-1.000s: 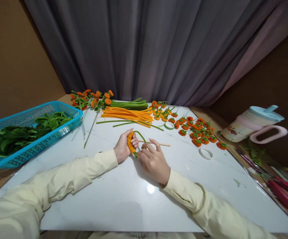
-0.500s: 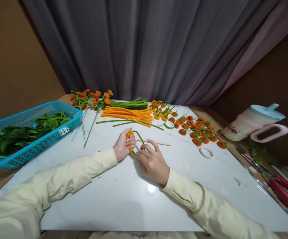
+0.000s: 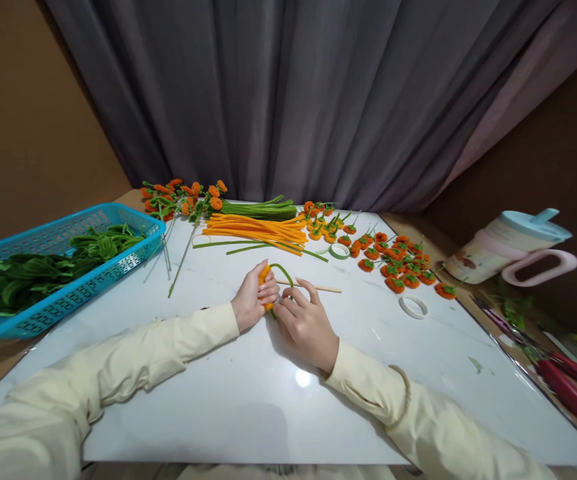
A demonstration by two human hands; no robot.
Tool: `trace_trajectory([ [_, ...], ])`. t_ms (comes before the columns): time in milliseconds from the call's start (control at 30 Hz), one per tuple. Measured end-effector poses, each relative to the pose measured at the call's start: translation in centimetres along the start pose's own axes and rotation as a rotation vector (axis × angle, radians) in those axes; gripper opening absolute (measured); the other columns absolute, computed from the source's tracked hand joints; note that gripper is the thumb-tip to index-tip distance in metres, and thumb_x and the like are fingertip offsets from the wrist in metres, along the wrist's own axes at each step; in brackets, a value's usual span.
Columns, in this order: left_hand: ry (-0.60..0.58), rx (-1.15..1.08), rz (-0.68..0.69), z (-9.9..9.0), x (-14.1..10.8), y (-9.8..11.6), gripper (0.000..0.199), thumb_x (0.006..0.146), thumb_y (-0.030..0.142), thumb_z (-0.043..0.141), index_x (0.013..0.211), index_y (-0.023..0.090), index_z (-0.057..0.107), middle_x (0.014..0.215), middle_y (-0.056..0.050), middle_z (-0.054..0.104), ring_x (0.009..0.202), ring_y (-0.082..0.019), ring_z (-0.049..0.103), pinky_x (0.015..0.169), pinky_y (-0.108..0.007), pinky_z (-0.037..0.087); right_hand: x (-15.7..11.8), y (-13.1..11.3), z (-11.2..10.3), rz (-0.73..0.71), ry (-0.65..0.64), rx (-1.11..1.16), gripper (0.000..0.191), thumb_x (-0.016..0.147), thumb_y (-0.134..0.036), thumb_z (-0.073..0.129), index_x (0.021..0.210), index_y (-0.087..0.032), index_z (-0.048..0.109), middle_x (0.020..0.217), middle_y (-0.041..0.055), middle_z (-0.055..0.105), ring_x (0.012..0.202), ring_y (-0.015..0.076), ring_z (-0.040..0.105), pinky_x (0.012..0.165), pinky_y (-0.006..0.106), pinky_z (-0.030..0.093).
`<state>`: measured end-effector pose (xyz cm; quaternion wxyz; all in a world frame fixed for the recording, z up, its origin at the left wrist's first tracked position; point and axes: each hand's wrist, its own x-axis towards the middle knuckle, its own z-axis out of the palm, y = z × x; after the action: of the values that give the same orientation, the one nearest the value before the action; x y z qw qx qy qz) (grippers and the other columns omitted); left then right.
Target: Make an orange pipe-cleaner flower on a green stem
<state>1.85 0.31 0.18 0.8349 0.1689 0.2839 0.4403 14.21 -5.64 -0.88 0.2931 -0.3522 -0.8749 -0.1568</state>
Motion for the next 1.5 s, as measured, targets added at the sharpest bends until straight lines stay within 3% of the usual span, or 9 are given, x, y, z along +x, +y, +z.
trace_trajectory([
  [167,-0.076,0.043,0.029,0.1,0.4,1.1,0.049,0.077,0.057,0.052,0.053,0.016,0.043,0.04,0.005,0.035,0.038,-0.008,0.041,0.041,-0.019,0.038,0.1,1.5,-0.4,-0.152,-0.028,-0.113,0.025,0.087,-0.005,0.037,0.075,-0.013,0.057,0.069,0.0046,0.057,0.098,0.0219,0.051,0.103,0.043,0.025],
  [333,-0.141,-0.018,-0.055,-0.4,0.6,2.1,0.054,0.08,0.055,0.05,0.045,0.016,0.034,0.033,0.009,0.019,0.028,-0.004,0.02,0.03,-0.017,0.021,0.0,2.6,-0.8,-0.167,-0.058,-0.195,0.022,0.089,-0.007,0.039,0.087,-0.014,0.059,0.082,0.0055,0.062,0.108,0.0212,0.048,0.103,0.042,0.027],
  [533,-0.066,-0.058,-0.051,-0.6,0.6,1.9,0.056,0.082,0.05,0.049,0.042,0.018,0.026,0.031,0.008,0.016,0.026,-0.004,0.016,0.027,-0.017,0.014,-0.1,2.8,-1.0,-0.158,-0.053,-0.105,0.019,0.087,-0.008,0.043,0.084,-0.015,0.06,0.075,0.0033,0.061,0.107,0.0225,0.048,0.103,0.046,0.024],
  [700,0.034,-0.044,0.028,-0.4,0.5,1.4,0.052,0.082,0.039,0.053,0.043,0.018,0.026,0.031,0.009,0.016,0.026,-0.003,0.015,0.026,-0.017,0.013,-0.1,1.8,-0.4,-0.12,-0.065,-0.043,0.02,0.084,-0.007,0.042,0.076,-0.015,0.058,0.068,0.0036,0.058,0.103,0.0227,0.05,0.103,0.047,0.023],
  [833,0.042,-0.035,0.051,-0.3,0.5,1.2,0.051,0.083,0.036,0.053,0.043,0.018,0.026,0.031,0.009,0.017,0.026,-0.003,0.014,0.026,-0.017,0.013,0.0,1.2,-0.1,-0.094,-0.071,-0.042,0.022,0.085,-0.008,0.041,0.073,-0.015,0.057,0.067,0.0034,0.058,0.101,0.0222,0.05,0.103,0.047,0.024],
  [1100,0.036,-0.069,0.028,-0.6,0.7,1.6,0.049,0.084,0.032,0.052,0.045,0.018,0.025,0.032,0.009,0.017,0.026,-0.004,0.015,0.027,-0.017,0.013,0.2,2.9,-1.0,-0.106,-0.067,-0.125,0.019,0.088,-0.009,0.043,0.092,-0.016,0.06,0.087,0.0038,0.064,0.11,0.0218,0.047,0.103,0.044,0.022],
  [1267,0.036,-0.072,0.014,-0.6,0.7,1.5,0.047,0.084,0.029,0.051,0.046,0.019,0.025,0.032,0.009,0.016,0.026,-0.004,0.015,0.026,-0.017,0.013,0.0,2.8,-1.1,-0.175,-0.043,-0.095,0.022,0.089,-0.007,0.041,0.083,-0.015,0.06,0.075,0.0027,0.062,0.106,0.0199,0.05,0.105,0.042,0.021],
  [1500,0.08,-0.054,0.022,-0.1,0.5,1.1,0.049,0.087,0.027,0.045,0.043,0.018,0.026,0.031,0.008,0.017,0.026,-0.004,0.014,0.026,-0.017,0.011,0.0,1.1,-0.2,-0.072,-0.001,-0.047,0.024,0.08,-0.001,0.038,0.073,-0.014,0.058,0.064,0.0038,0.057,0.099,0.0236,0.051,0.104,0.049,0.02],
])
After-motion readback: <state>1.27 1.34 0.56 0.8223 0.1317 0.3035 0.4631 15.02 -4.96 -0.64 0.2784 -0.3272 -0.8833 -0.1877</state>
